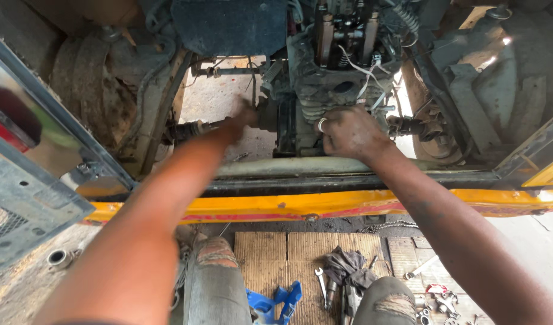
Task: The person works under a vehicle on a lift, using a wrench to tighten bolts on the undercarriage. They repeatedly reach for tools and parts on the floor, then return to the vehicle to continue the repair.
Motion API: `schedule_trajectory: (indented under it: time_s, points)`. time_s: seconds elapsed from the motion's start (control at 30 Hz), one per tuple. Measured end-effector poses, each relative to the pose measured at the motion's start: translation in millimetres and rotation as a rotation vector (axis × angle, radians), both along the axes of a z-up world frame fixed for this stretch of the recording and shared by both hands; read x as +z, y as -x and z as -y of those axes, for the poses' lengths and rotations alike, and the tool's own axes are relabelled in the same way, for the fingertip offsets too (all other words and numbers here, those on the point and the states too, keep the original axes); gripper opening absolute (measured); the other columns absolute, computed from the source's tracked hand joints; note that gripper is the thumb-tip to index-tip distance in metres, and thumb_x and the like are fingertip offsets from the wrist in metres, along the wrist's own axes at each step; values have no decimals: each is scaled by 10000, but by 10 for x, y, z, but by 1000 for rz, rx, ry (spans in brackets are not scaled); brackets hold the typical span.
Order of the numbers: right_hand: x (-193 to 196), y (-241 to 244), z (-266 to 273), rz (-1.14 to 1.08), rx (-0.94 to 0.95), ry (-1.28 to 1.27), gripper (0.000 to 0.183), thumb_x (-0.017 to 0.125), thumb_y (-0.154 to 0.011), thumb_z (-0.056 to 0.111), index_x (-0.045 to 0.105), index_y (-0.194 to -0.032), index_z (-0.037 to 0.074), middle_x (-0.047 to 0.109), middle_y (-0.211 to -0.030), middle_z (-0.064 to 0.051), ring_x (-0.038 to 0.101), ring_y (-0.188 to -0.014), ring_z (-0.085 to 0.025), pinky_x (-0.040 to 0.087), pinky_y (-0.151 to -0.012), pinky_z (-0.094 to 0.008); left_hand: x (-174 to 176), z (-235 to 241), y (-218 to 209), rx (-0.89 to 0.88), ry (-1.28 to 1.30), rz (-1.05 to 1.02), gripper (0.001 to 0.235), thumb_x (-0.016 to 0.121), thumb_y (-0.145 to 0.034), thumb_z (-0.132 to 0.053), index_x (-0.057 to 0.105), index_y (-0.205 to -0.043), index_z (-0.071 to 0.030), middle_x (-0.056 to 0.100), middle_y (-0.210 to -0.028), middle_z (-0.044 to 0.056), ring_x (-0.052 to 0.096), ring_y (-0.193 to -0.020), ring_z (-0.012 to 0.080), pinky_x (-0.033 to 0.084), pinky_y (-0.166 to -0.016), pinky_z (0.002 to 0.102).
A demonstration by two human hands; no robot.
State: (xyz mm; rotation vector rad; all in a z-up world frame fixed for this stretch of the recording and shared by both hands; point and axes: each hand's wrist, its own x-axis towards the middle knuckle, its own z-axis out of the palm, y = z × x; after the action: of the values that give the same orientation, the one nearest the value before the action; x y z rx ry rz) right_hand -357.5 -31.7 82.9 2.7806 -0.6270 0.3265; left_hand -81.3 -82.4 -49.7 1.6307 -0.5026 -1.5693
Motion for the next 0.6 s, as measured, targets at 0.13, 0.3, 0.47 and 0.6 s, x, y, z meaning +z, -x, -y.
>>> schedule_trajectory:
  time_s: [0.13, 0.3, 0.47, 0.6]
  points:
    - [6, -5, 6, 40, 47, -1, 204, 643, -714, 71, 790, -856, 79, 727, -816, -113, 729, -714, -299, 618, -693, -438, -322, 212, 395, -138, -1, -160, 878, 133, -949, -716, 221, -1592, -126, 409, -1586, 229, 469, -1417, 446, 393, -1142, 635]
    - [-1, -14, -16, 72, 63, -9, 144, 644, -693, 84, 756, -781, 71, 717, -806, -110, 725, -717, -303, 605, -692, -442, -438, 235, 144, -174, -142, -44, 936, 124, -933, -777, 190, -1620, -145, 419, -1591, 252, 489, -1428, 482, 390, -1163, 660]
    - [17, -14, 33, 55, 83, 28, 114, 676, -678, 122, 747, -750, 69, 695, -758, -126, 704, -669, -319, 585, -661, -465, -458, 402, 395, -127, 15, -340, 1101, 146, -942, -857, 429, -1547, 18, 543, -1456, 228, 522, -1353, 373, 458, -1037, 528]
    - [19, 34, -16, 52, 68, 55, 93, 677, -692, 125, 726, -728, 54, 697, -772, -121, 706, -698, -322, 589, -682, -462, -212, 349, 328, -193, -9, 135, 823, 231, -988, -640, 458, -1505, -41, 583, -1334, 215, 580, -1254, 443, 516, -946, 625]
